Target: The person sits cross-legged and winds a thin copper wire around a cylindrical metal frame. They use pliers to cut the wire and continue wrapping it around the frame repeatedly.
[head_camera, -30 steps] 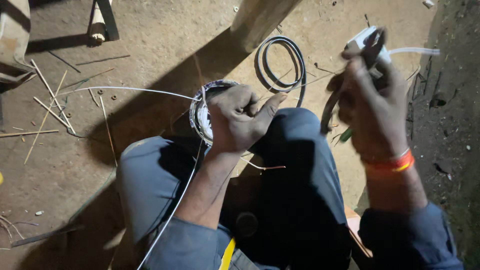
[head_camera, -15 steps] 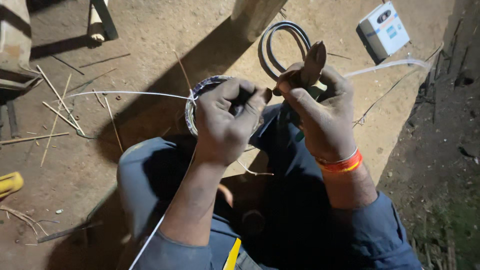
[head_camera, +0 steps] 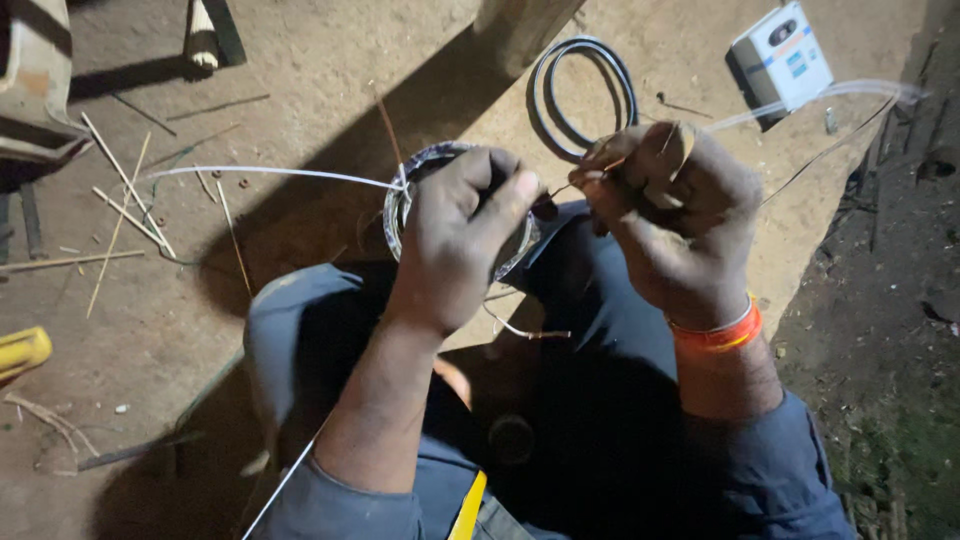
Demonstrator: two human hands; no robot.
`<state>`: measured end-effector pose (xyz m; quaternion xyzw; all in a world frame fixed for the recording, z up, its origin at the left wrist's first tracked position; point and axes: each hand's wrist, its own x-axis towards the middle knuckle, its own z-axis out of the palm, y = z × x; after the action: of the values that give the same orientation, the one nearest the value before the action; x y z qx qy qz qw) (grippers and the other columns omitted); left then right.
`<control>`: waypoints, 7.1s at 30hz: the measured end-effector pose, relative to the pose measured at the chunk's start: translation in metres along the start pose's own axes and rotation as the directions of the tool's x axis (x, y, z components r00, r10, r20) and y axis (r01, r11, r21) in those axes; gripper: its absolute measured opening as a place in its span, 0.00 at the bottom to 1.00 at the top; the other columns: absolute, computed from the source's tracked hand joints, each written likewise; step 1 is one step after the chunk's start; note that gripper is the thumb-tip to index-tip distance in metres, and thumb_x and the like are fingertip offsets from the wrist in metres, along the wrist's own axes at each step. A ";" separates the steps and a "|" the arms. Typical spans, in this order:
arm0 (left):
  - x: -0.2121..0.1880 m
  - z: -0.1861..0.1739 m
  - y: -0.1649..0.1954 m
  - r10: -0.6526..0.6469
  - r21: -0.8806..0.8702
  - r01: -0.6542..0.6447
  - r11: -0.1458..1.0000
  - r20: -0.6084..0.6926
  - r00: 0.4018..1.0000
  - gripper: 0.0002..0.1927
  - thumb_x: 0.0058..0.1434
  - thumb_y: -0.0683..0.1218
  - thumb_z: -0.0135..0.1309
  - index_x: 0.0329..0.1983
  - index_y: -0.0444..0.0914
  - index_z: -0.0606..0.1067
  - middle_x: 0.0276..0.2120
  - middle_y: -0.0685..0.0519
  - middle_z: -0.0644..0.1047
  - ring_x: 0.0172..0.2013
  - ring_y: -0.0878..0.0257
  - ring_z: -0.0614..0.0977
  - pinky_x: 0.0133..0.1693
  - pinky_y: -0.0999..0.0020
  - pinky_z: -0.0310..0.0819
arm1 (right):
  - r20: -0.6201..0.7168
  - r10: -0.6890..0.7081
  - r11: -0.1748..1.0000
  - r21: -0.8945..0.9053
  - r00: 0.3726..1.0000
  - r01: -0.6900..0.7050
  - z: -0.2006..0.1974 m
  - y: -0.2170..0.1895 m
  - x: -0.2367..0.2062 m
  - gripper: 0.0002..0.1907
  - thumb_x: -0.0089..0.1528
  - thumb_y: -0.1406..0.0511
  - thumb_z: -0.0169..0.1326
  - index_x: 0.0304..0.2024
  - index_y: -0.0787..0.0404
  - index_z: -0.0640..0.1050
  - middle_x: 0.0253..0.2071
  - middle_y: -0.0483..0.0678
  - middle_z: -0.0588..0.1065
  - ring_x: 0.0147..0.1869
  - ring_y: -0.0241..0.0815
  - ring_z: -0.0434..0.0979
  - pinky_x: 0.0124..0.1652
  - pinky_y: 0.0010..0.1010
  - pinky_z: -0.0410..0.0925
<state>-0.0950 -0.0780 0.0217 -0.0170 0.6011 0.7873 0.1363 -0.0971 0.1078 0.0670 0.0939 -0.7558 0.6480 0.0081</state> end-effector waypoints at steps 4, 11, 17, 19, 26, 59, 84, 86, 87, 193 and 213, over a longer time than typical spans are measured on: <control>-0.005 0.008 0.004 0.204 0.064 -0.203 0.977 -0.004 0.979 0.05 0.66 0.35 0.53 0.43 0.31 0.77 0.35 0.56 0.80 0.38 0.75 0.79 0.41 0.77 0.75 | -0.125 0.147 0.987 -0.052 0.981 -0.154 -0.002 -0.002 0.002 0.05 0.70 0.75 0.55 0.49 0.67 0.76 0.43 0.48 0.76 0.48 0.36 0.80 0.42 0.24 0.71; -0.001 0.015 0.005 0.065 0.157 -0.047 0.986 -0.108 0.992 0.05 0.67 0.40 0.58 0.42 0.32 0.80 0.28 0.53 0.81 0.26 0.71 0.79 0.28 0.74 0.73 | 0.081 0.277 0.844 -0.496 0.957 -0.202 -0.019 -0.026 -0.009 0.06 0.73 0.69 0.50 0.50 0.67 0.74 0.36 0.48 0.79 0.38 0.38 0.78 0.36 0.29 0.70; -0.002 0.012 -0.003 0.300 0.288 -0.264 0.921 -0.087 0.950 0.06 0.68 0.41 0.59 0.41 0.33 0.80 0.32 0.51 0.84 0.33 0.70 0.82 0.35 0.73 0.76 | 0.251 0.050 0.669 -0.727 0.967 0.154 -0.004 -0.027 -0.015 0.15 0.64 0.71 0.55 0.53 0.67 0.72 0.38 0.58 0.79 0.40 0.60 0.80 0.36 0.44 0.72; -0.002 0.011 -0.006 0.292 0.287 -0.255 0.923 -0.095 0.952 0.06 0.67 0.42 0.59 0.40 0.33 0.80 0.32 0.51 0.83 0.33 0.70 0.83 0.36 0.73 0.77 | 0.241 0.090 0.562 -0.813 0.966 0.151 -0.001 -0.028 -0.014 0.15 0.63 0.69 0.57 0.52 0.67 0.74 0.35 0.60 0.78 0.37 0.64 0.79 0.35 0.50 0.69; -0.001 0.012 -0.005 0.260 0.320 -0.205 0.925 -0.138 0.956 0.06 0.66 0.43 0.60 0.38 0.34 0.80 0.30 0.49 0.83 0.31 0.66 0.83 0.34 0.70 0.77 | 0.257 0.074 0.422 -0.884 0.964 0.203 0.005 -0.029 -0.008 0.12 0.67 0.64 0.57 0.51 0.61 0.76 0.40 0.57 0.78 0.34 0.61 0.79 0.30 0.47 0.71; 0.002 0.035 -0.014 0.506 0.531 -0.377 0.759 -0.117 0.854 0.20 0.54 0.42 0.67 0.20 0.36 0.65 0.17 0.52 0.66 0.19 0.62 0.68 0.25 0.65 0.59 | -0.074 0.532 0.846 -0.006 0.843 -0.534 -0.036 -0.010 0.000 0.10 0.68 0.65 0.56 0.50 0.61 0.80 0.32 0.42 0.75 0.31 0.29 0.72 0.26 0.22 0.60; -0.004 0.032 -0.022 0.620 0.624 -0.487 0.611 0.004 0.784 0.03 0.67 0.38 0.54 0.41 0.33 0.77 0.35 0.46 0.77 0.37 0.50 0.80 0.42 0.58 0.77 | 0.240 0.400 0.476 -0.879 0.885 0.023 -0.008 -0.048 0.000 0.09 0.64 0.62 0.54 0.40 0.62 0.74 0.31 0.60 0.78 0.36 0.64 0.79 0.35 0.52 0.70; -0.004 0.033 -0.023 0.636 0.662 -0.482 0.574 0.010 0.771 0.05 0.67 0.39 0.55 0.43 0.33 0.77 0.36 0.45 0.76 0.39 0.49 0.79 0.43 0.57 0.76 | 0.231 0.394 0.440 -0.897 0.889 0.038 -0.006 -0.049 -0.001 0.10 0.63 0.62 0.54 0.40 0.62 0.74 0.30 0.61 0.78 0.35 0.65 0.78 0.35 0.53 0.69; -0.005 0.033 -0.023 0.645 0.681 -0.480 0.554 0.014 0.764 0.05 0.66 0.39 0.55 0.44 0.32 0.77 0.37 0.44 0.75 0.39 0.48 0.79 0.44 0.56 0.76 | 0.224 0.397 0.413 -0.909 0.890 0.044 -0.004 -0.049 -0.002 0.11 0.63 0.62 0.54 0.41 0.63 0.73 0.30 0.62 0.78 0.35 0.66 0.78 0.35 0.53 0.69; -0.014 0.003 0.008 0.323 0.278 -0.301 0.912 -0.037 0.946 0.04 0.64 0.37 0.62 0.42 0.35 0.83 0.33 0.51 0.85 0.33 0.69 0.84 0.36 0.75 0.78 | 0.037 -0.216 0.928 -0.303 0.976 0.217 0.006 -0.030 -0.022 0.07 0.72 0.79 0.56 0.49 0.69 0.73 0.45 0.54 0.79 0.50 0.36 0.82 0.51 0.24 0.75; 0.003 -0.005 -0.023 0.172 -0.289 -0.231 0.929 -0.215 0.961 0.07 0.74 0.43 0.48 0.46 0.35 0.76 0.38 0.46 0.83 0.37 0.62 0.84 0.42 0.67 0.81 | 0.038 -0.166 0.938 -0.304 0.985 0.169 0.007 -0.027 -0.028 0.07 0.70 0.80 0.54 0.48 0.69 0.73 0.46 0.53 0.79 0.45 0.33 0.77 0.45 0.22 0.72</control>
<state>-0.0929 -0.0770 -0.0024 -0.0497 0.4781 0.8769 -0.0068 -0.0641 0.1010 0.0890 0.1591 -0.8363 0.5195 0.0733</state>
